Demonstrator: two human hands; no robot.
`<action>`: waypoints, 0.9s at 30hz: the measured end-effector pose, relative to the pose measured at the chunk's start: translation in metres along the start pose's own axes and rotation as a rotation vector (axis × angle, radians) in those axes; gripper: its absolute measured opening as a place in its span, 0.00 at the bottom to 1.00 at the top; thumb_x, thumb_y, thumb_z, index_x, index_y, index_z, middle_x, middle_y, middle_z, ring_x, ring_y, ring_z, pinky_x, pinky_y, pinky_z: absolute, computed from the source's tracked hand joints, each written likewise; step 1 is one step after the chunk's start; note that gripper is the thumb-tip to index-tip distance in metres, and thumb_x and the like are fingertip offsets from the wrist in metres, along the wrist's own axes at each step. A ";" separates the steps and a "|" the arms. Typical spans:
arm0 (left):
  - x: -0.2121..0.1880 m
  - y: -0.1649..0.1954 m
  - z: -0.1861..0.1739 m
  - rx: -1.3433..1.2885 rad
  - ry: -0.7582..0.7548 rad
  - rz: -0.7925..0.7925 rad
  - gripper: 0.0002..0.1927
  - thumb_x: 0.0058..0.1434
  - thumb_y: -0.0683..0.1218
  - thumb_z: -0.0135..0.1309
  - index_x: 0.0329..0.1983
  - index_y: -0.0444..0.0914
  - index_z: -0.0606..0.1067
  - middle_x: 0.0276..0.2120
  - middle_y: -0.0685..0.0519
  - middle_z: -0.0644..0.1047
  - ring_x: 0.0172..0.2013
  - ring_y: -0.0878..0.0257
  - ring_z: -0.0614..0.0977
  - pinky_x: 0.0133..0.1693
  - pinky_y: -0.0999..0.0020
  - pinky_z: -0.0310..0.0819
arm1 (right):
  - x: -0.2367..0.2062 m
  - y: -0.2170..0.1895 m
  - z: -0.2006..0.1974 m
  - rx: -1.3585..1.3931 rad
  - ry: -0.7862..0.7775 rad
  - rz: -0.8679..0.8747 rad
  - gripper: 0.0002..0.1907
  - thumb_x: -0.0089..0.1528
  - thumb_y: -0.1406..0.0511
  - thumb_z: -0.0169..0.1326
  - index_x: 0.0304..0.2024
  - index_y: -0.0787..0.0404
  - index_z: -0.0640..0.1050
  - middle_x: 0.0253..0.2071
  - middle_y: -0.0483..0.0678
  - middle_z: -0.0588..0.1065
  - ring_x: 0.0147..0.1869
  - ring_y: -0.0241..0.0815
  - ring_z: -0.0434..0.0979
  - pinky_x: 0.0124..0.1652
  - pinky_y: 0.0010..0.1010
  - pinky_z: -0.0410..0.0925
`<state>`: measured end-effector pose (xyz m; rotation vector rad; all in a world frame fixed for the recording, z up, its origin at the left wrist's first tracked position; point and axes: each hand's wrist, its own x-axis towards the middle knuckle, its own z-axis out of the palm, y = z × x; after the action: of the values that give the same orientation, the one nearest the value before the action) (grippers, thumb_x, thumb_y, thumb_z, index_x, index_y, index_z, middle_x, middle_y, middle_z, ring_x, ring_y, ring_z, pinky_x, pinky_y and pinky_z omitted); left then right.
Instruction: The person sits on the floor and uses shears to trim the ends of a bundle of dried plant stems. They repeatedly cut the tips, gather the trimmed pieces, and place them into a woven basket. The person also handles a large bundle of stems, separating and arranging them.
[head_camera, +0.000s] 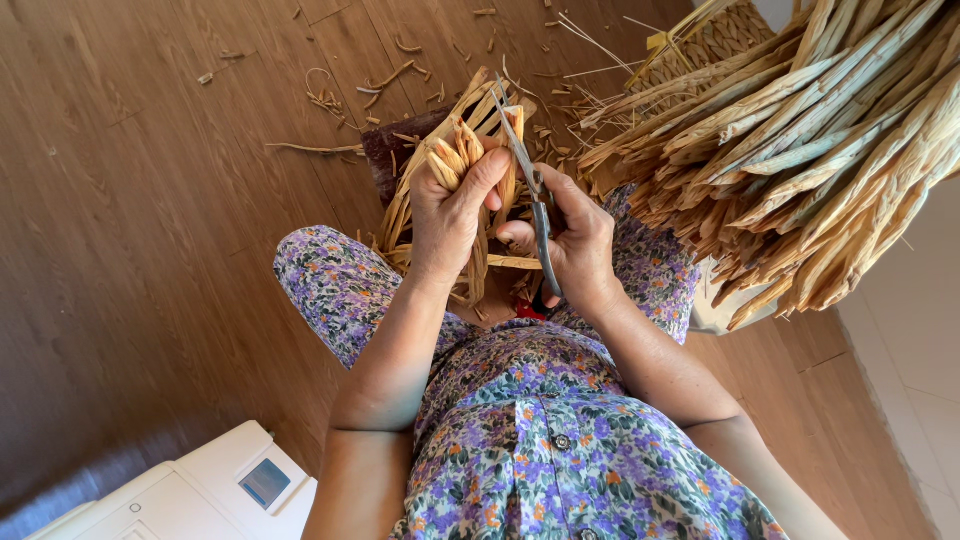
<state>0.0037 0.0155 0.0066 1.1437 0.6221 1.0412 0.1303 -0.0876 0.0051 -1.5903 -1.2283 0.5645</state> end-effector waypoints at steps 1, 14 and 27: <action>0.000 -0.001 0.000 0.014 0.003 -0.003 0.08 0.70 0.45 0.59 0.44 0.35 0.80 0.28 0.57 0.78 0.26 0.73 0.75 0.28 0.80 0.68 | 0.000 0.002 0.001 0.003 -0.001 0.020 0.38 0.56 0.54 0.70 0.63 0.64 0.74 0.35 0.43 0.75 0.36 0.29 0.71 0.39 0.23 0.72; 0.009 0.015 -0.008 -0.023 0.024 0.022 0.09 0.72 0.47 0.57 0.47 0.36 0.79 0.36 0.52 0.83 0.29 0.74 0.74 0.34 0.79 0.69 | -0.005 0.027 -0.013 0.325 -0.161 0.468 0.28 0.59 0.65 0.63 0.59 0.60 0.68 0.41 0.37 0.78 0.28 0.30 0.81 0.23 0.26 0.71; 0.008 0.041 -0.008 -0.010 0.015 0.046 0.10 0.72 0.48 0.56 0.48 0.35 0.79 0.37 0.53 0.82 0.30 0.74 0.73 0.34 0.80 0.69 | -0.059 0.136 0.026 -0.136 -0.360 0.400 0.22 0.59 0.66 0.61 0.55 0.59 0.72 0.28 0.50 0.79 0.27 0.41 0.83 0.28 0.34 0.74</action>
<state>-0.0133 0.0281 0.0430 1.1467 0.6046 1.0920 0.1465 -0.1267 -0.1396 -1.9244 -1.2300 1.0790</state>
